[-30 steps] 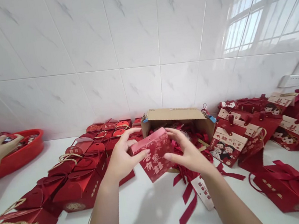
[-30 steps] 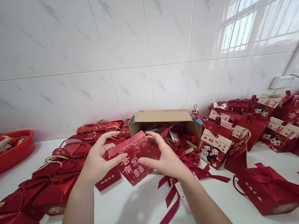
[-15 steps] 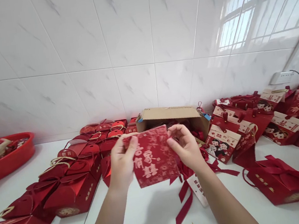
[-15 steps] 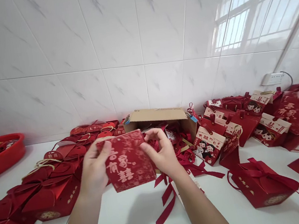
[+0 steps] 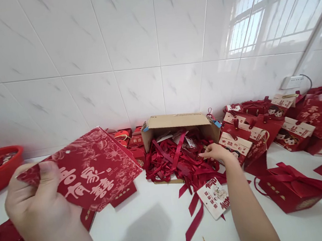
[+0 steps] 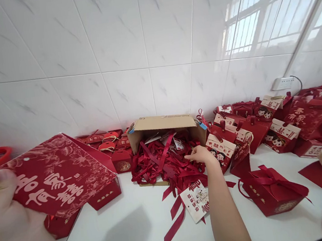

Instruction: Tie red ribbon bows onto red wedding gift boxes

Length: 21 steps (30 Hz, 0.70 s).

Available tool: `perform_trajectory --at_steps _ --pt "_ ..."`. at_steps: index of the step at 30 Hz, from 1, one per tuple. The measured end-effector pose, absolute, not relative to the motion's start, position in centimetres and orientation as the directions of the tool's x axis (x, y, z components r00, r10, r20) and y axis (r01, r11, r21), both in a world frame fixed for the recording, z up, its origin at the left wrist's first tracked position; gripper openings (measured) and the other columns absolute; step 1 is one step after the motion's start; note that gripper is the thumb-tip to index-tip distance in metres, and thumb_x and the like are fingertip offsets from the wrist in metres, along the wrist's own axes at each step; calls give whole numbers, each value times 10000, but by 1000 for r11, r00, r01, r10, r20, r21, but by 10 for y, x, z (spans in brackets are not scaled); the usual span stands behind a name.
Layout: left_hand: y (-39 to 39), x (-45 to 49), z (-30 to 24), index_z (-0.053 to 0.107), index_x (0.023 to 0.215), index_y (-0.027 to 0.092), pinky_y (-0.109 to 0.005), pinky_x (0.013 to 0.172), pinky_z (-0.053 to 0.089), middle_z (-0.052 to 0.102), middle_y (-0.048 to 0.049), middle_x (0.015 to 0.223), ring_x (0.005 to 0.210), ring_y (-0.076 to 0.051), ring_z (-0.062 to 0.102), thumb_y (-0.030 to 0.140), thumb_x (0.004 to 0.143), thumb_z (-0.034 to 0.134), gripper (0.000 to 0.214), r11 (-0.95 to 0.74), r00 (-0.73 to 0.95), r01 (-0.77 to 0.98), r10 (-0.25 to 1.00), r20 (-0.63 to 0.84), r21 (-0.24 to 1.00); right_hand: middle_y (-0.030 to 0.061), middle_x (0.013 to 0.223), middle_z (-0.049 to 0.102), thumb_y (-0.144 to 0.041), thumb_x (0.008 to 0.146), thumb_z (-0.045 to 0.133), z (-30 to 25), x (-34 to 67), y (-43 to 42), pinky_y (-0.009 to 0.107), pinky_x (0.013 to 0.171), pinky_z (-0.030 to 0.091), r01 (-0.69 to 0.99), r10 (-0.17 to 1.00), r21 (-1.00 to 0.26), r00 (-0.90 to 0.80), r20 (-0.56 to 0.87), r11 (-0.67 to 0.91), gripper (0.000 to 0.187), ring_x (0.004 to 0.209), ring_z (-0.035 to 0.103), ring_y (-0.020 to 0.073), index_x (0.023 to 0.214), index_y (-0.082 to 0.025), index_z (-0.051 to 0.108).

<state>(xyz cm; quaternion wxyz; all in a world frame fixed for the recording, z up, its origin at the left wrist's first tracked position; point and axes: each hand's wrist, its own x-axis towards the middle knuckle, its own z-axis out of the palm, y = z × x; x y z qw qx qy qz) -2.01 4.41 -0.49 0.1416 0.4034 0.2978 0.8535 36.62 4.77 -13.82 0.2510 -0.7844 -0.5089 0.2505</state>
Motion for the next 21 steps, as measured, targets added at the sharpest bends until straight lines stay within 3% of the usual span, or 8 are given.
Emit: perform_trajectory --at_steps 3,6,11,14,16,19,21 --pt "45 -18 -6 518 597 196 -353 809 519 439 54 585 575 -108 461 286 604 753 252 -772 -635 -2 492 595 636 41 842 666 -382 858 615 -151 358 63 294 674 521 684 899 -590 387 -207 -430 258 720 627 139 904 -129 639" --pt "47 -17 -8 572 656 180 -312 757 522 486 49 601 592 -106 484 278 615 758 214 -775 -629 -25 503 593 631 71 1116 609 -328 916 546 -156 354 72 377 808 530 686 879 -553 413 -240 -473 262 939 616 177 1117 -162 583" --pt "48 -17 -9 582 685 176 -252 590 507 545 43 612 591 -112 526 287 618 763 222 -722 -593 -60 582 557 690 81 1183 584 -320 910 555 -151 361 69 395 842 519 653 877 -604 445 -183 -457 283 1000 600 198 1154 -176 573" --pt "51 -13 -13 578 702 180 -216 542 473 564 46 621 555 -99 523 319 636 756 235 -624 -458 -111 723 517 773 69 1132 607 -314 910 556 -142 366 63 366 813 526 602 877 -686 466 -115 -410 234 954 609 178 1090 -171 601" --pt "55 -5 -19 582 732 190 -202 532 451 558 53 619 536 -93 509 347 676 734 225 -527 -263 -100 832 489 844 52 951 660 -284 877 594 -136 366 59 319 733 534 547 884 -761 463 -72 -348 154 838 636 167 938 -146 627" --pt "65 10 -31 614 752 193 -218 570 444 586 35 647 588 -121 545 377 735 679 196 -423 132 130 904 407 897 3 609 627 -246 807 628 -126 361 52 265 569 511 419 906 -883 424 -14 -210 125 629 651 166 743 -170 552" --pt "71 20 -40 646 750 185 -249 634 455 641 0 730 673 -159 586 388 754 647 203 -440 351 312 877 328 842 -15 551 605 -287 787 625 -116 353 46 249 517 494 315 923 -944 384 33 -97 164 570 647 162 745 -197 494"
